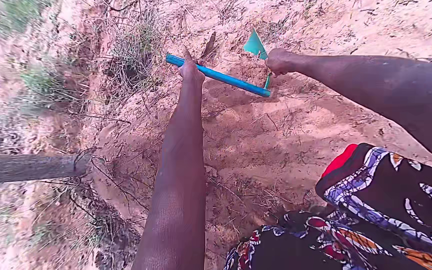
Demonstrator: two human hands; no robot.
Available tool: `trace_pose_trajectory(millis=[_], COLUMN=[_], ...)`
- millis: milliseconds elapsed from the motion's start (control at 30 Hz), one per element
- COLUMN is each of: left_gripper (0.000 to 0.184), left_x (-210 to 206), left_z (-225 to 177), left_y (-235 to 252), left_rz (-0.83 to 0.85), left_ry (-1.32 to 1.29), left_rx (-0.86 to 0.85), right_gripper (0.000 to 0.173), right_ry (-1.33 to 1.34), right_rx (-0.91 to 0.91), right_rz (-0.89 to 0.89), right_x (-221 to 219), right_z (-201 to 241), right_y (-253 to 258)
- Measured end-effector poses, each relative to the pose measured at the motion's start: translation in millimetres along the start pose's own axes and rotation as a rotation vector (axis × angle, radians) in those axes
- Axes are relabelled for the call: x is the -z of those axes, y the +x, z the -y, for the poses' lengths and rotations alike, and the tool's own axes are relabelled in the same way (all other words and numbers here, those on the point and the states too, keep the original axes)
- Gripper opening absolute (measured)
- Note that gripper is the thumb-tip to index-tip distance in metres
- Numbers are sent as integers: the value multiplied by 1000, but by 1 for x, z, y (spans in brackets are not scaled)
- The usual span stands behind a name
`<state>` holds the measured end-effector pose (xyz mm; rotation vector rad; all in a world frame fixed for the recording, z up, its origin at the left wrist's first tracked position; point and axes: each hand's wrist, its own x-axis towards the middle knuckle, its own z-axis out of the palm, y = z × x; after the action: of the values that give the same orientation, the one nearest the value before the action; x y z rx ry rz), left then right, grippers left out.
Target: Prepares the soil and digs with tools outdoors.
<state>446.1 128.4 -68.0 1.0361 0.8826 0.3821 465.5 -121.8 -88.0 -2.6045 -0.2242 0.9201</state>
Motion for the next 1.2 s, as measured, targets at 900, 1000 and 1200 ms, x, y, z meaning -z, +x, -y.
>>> trace_pose_trajectory(millis=[900, 1000, 1200], left_gripper=[16, 18, 34], left_x=[139, 70, -24], left_z=[-289, -199, -6], left_y=[-156, -148, -155], left_rz=[-23, 78, 109], left_ry=[148, -6, -84], left_rx=[-548, -417, -30], right_gripper=[25, 25, 24], right_ry=[397, 233, 175], right_rx=[489, 293, -160], right_rz=[117, -31, -77], right_x=[35, 64, 56], right_z=[202, 115, -55], right_y=[-145, -136, -108])
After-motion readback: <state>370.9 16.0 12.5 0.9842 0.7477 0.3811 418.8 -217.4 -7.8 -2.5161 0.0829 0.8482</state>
